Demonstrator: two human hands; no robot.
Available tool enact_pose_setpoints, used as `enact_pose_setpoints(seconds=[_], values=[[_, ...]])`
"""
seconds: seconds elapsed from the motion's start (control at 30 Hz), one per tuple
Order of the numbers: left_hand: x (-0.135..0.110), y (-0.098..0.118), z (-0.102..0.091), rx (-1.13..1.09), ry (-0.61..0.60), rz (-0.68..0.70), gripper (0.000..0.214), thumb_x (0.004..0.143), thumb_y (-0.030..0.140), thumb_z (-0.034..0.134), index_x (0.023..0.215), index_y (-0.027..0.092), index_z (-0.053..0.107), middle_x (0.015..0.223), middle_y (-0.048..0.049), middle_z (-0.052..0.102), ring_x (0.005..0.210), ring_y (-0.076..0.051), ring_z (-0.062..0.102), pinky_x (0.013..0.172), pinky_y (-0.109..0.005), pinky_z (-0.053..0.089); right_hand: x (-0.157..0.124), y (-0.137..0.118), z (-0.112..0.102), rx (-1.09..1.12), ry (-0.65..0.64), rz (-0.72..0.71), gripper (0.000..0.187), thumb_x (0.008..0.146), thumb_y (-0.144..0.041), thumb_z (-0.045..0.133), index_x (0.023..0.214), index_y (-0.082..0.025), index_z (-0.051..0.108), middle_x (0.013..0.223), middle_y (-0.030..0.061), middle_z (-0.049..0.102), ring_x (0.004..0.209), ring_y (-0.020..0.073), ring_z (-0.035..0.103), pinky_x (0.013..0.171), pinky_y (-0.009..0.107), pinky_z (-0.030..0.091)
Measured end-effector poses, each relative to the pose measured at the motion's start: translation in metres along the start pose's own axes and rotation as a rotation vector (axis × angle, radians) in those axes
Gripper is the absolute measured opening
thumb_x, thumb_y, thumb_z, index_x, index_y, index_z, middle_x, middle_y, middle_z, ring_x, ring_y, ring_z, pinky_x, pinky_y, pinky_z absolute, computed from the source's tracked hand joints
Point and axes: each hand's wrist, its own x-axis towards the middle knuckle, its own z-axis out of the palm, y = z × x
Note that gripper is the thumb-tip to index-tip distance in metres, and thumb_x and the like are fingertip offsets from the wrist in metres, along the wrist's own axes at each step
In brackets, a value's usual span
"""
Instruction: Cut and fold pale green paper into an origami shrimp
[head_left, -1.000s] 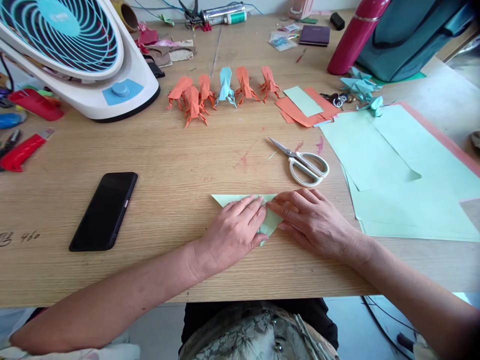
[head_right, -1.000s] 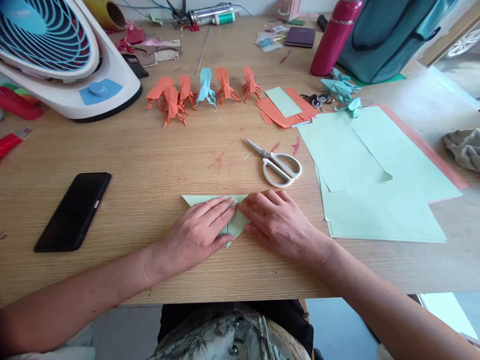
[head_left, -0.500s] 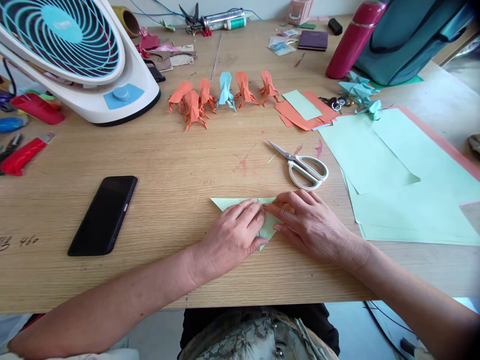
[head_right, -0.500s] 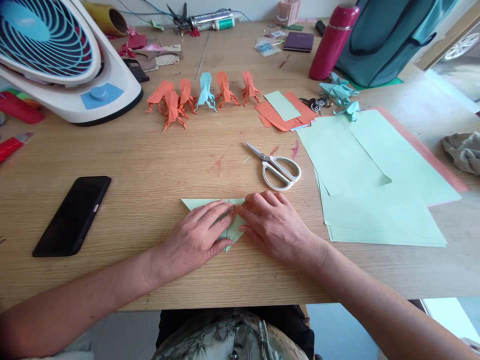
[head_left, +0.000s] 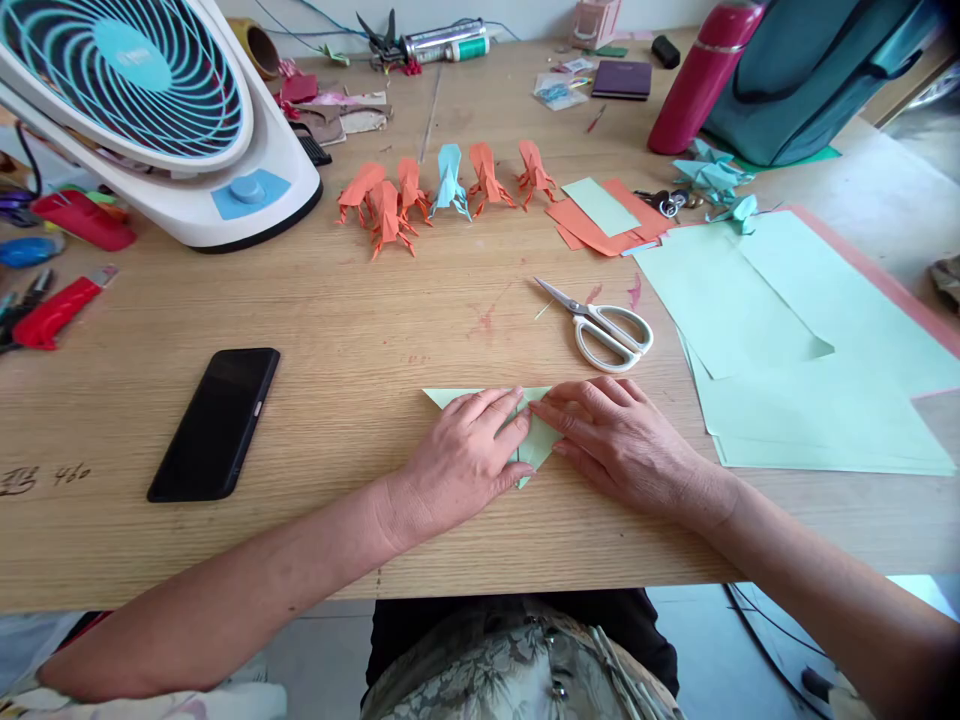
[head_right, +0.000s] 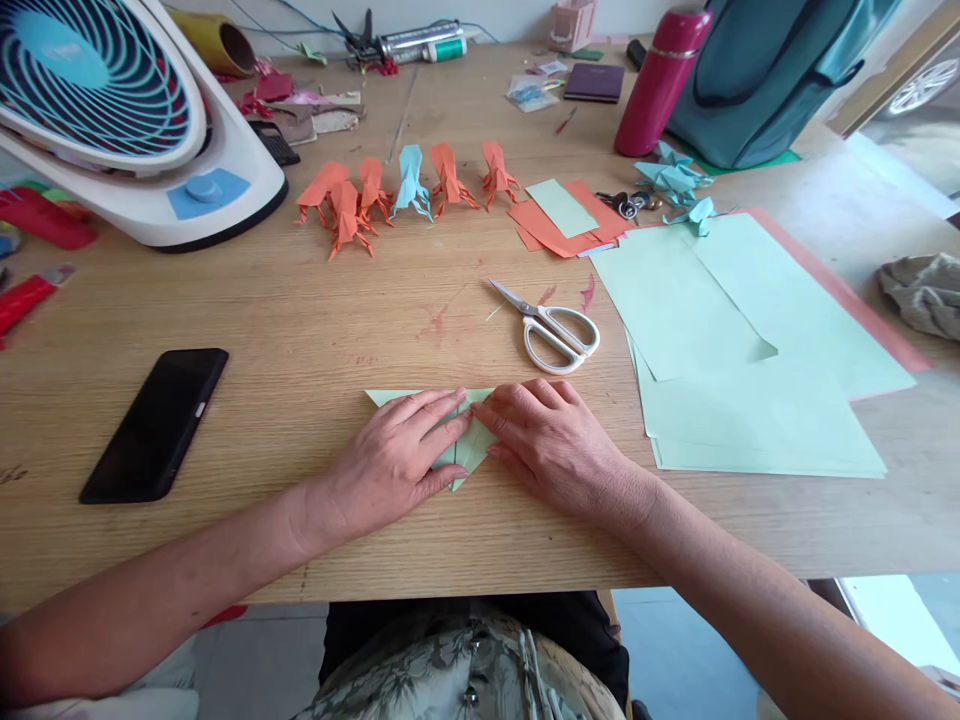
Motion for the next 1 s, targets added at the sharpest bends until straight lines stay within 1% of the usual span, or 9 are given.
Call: enact_pose_setpoints(seconds=[0.13, 0.3, 0.37, 0.5, 0.63, 0.73, 0.87, 1.0], values=[[0.0, 0.0, -0.001, 0.003, -0.011, 0.004, 0.053, 0.09, 0.047, 0.065, 0.125, 0.008, 0.06, 0.139, -0.02, 0.058, 0.127, -0.033, 0.056, 0.103, -0.048, 0.05, -0.002, 0.002, -0.001, 0.0, -0.002, -0.015, 0.043, 0.097, -0.026, 0.052, 0.14, -0.023, 0.053, 0.124, 0.0137, 0.061, 0.106, 0.0292, 0.057, 0.092, 0.049, 0.047], [-0.002, 0.001, -0.001, 0.006, -0.035, 0.003, 0.051, 0.089, 0.043, 0.067, 0.126, 0.008, 0.059, 0.142, -0.0197, 0.056, 0.13, -0.032, 0.054, 0.105, -0.047, 0.049, -0.009, 0.005, -0.004, 0.01, 0.013, -0.093, 0.041, 0.099, -0.023, 0.048, 0.139, -0.016, 0.053, 0.137, 0.0159, 0.058, 0.117, 0.0302, 0.057, 0.096, 0.049, 0.048], [-0.003, 0.001, -0.001, 0.007, -0.035, 0.003, 0.049, 0.09, 0.042, 0.066, 0.125, 0.009, 0.059, 0.142, -0.0205, 0.056, 0.13, -0.033, 0.054, 0.104, -0.047, 0.049, -0.011, 0.007, -0.005, 0.023, 0.022, -0.121, 0.04, 0.099, -0.022, 0.048, 0.139, -0.015, 0.054, 0.138, 0.0165, 0.058, 0.118, 0.0299, 0.058, 0.096, 0.049, 0.049], [-0.004, 0.001, -0.001, 0.0, -0.032, 0.007, 0.044, 0.092, 0.04, 0.063, 0.124, 0.011, 0.06, 0.142, -0.0214, 0.055, 0.129, -0.033, 0.054, 0.103, -0.048, 0.05, -0.014, 0.012, -0.008, 0.051, 0.036, -0.171, 0.037, 0.099, -0.022, 0.051, 0.134, -0.012, 0.058, 0.137, 0.0178, 0.06, 0.117, 0.0298, 0.061, 0.095, 0.049, 0.051], [-0.003, 0.0, -0.002, -0.022, -0.036, 0.003, 0.044, 0.092, 0.04, 0.063, 0.124, 0.011, 0.061, 0.143, -0.0217, 0.055, 0.13, -0.034, 0.054, 0.104, -0.049, 0.049, -0.016, 0.015, -0.01, 0.064, 0.049, -0.207, 0.031, 0.098, -0.021, 0.054, 0.126, -0.011, 0.063, 0.137, 0.0183, 0.061, 0.117, 0.0299, 0.062, 0.093, 0.047, 0.054], [-0.003, -0.001, -0.004, -0.044, -0.054, 0.004, 0.045, 0.091, 0.041, 0.063, 0.126, 0.012, 0.06, 0.143, -0.0215, 0.054, 0.131, -0.034, 0.053, 0.104, -0.05, 0.049, -0.016, 0.015, -0.012, 0.074, 0.072, -0.229, 0.027, 0.096, -0.019, 0.056, 0.12, -0.011, 0.066, 0.131, 0.0185, 0.064, 0.113, 0.0285, 0.064, 0.09, 0.045, 0.055], [-0.004, -0.001, -0.004, -0.063, -0.075, 0.001, 0.045, 0.091, 0.04, 0.064, 0.128, 0.014, 0.06, 0.146, -0.0222, 0.051, 0.134, -0.035, 0.05, 0.105, -0.051, 0.048, -0.016, 0.015, -0.014, 0.051, 0.105, -0.256, 0.02, 0.095, -0.017, 0.057, 0.112, -0.013, 0.068, 0.122, 0.0157, 0.069, 0.104, 0.0265, 0.067, 0.083, 0.043, 0.057], [-0.004, -0.001, -0.005, -0.082, -0.075, -0.003, 0.045, 0.091, 0.039, 0.064, 0.128, 0.014, 0.06, 0.146, -0.0221, 0.052, 0.134, -0.035, 0.05, 0.106, -0.051, 0.047, -0.018, 0.015, -0.013, 0.03, 0.127, -0.285, 0.021, 0.093, -0.016, 0.06, 0.112, -0.014, 0.068, 0.122, 0.0139, 0.07, 0.1, 0.0263, 0.067, 0.081, 0.043, 0.056]])
